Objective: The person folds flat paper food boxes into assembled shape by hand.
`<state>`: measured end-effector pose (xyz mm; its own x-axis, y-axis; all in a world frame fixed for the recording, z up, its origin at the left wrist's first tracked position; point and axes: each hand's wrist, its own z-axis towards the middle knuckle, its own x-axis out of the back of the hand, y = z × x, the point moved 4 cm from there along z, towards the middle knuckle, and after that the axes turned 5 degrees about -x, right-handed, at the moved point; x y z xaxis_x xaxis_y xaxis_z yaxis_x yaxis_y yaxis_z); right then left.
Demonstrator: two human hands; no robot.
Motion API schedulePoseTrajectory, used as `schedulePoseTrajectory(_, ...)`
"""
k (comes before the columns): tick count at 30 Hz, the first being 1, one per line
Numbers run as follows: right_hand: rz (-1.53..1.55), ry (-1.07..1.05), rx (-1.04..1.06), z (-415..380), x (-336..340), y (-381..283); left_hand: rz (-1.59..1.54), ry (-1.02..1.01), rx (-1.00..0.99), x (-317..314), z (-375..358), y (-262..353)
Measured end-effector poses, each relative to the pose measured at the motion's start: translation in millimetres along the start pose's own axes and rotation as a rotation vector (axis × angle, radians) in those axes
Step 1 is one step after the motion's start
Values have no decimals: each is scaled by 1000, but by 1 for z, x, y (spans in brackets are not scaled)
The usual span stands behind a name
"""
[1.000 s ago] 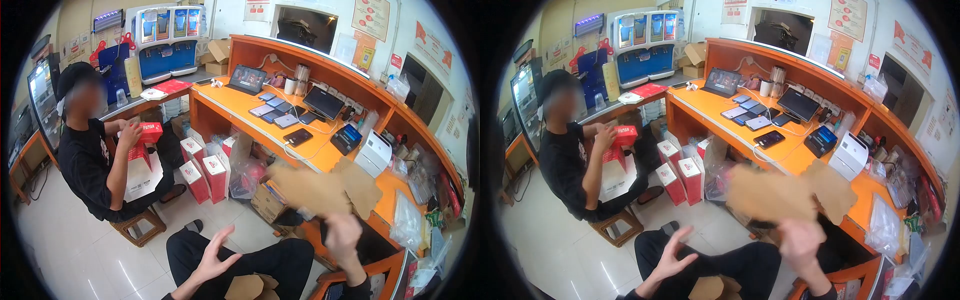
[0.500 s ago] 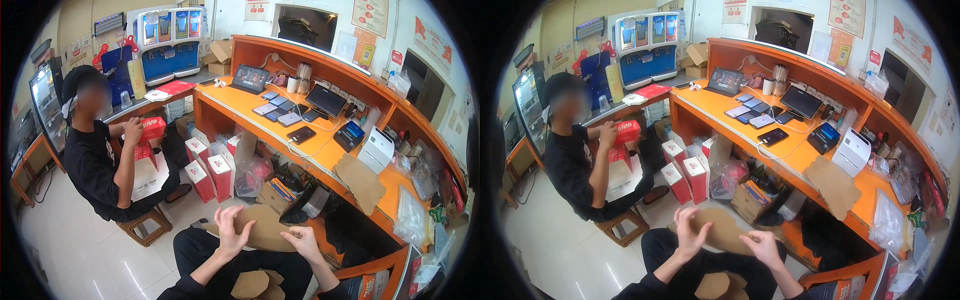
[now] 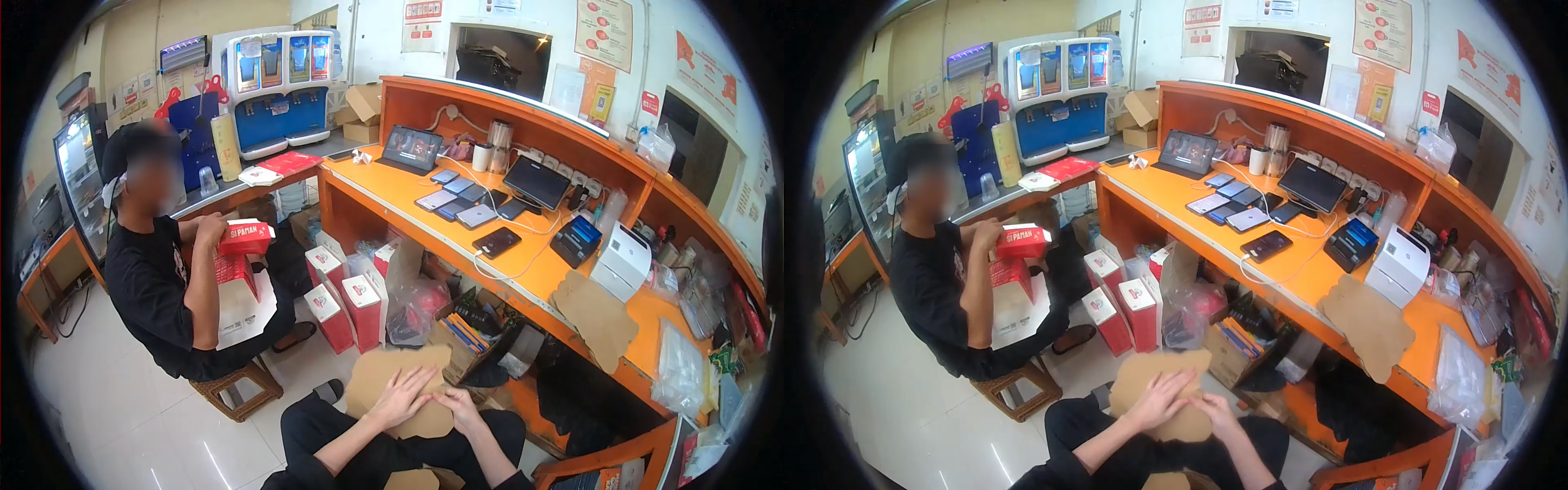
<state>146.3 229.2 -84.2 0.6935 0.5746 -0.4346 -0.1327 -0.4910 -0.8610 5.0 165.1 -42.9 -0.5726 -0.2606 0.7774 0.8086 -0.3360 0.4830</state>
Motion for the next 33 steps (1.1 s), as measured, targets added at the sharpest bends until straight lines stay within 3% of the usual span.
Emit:
schedulePoseTrajectory(5, -397, 162, 217, 0, 4, -3, -64, -146, 47, -26, -1, -17)
schedulePoseTrajectory(8, -728, 368, 424, -4, -2, -6, -156, -46, 50, -25, 1, -18)
schedulePoseTrajectory(11, -591, 544, 588, -9, -8, -6, -110, -30, 43, -14, 0, -9)
schedulePoseTrajectory(12, -378, 475, 408, -16, -20, -20, -101, -21, 36, -13, -1, -8)
schedulePoseTrajectory(15, -960, 404, 799, -24, -32, -31, -80, 14, -9, -10, -4, -5)
schedulePoseTrajectory(16, -873, 364, 724, -24, -30, -28, -73, 31, -35, -9, -4, -3)
schedulePoseTrajectory(22, -998, 364, 759, -24, -23, -23, -159, 147, -78, 2, -3, 5)
schedulePoseTrajectory(25, -1123, 618, 843, -28, -41, -26, -96, 343, -55, 2, -7, -5)
schedulePoseTrajectory(26, -1057, 652, 769, -27, -42, -26, -54, 440, -49, 1, -10, -12)
schedulePoseTrajectory(29, -925, 626, 658, -5, -17, 10, -470, 700, 499, -6, -26, -49)
schedulePoseTrajectory(30, -703, 455, 447, 15, 8, 47, -575, 779, 560, -7, -29, -54)
schedulePoseTrajectory(32, -422, 222, 57, 16, 7, 55, -792, 935, 680, -11, -32, -61)
schedulePoseTrajectory(33, -277, 103, -133, 14, 2, 59, -801, 902, 688, -10, -31, -62)
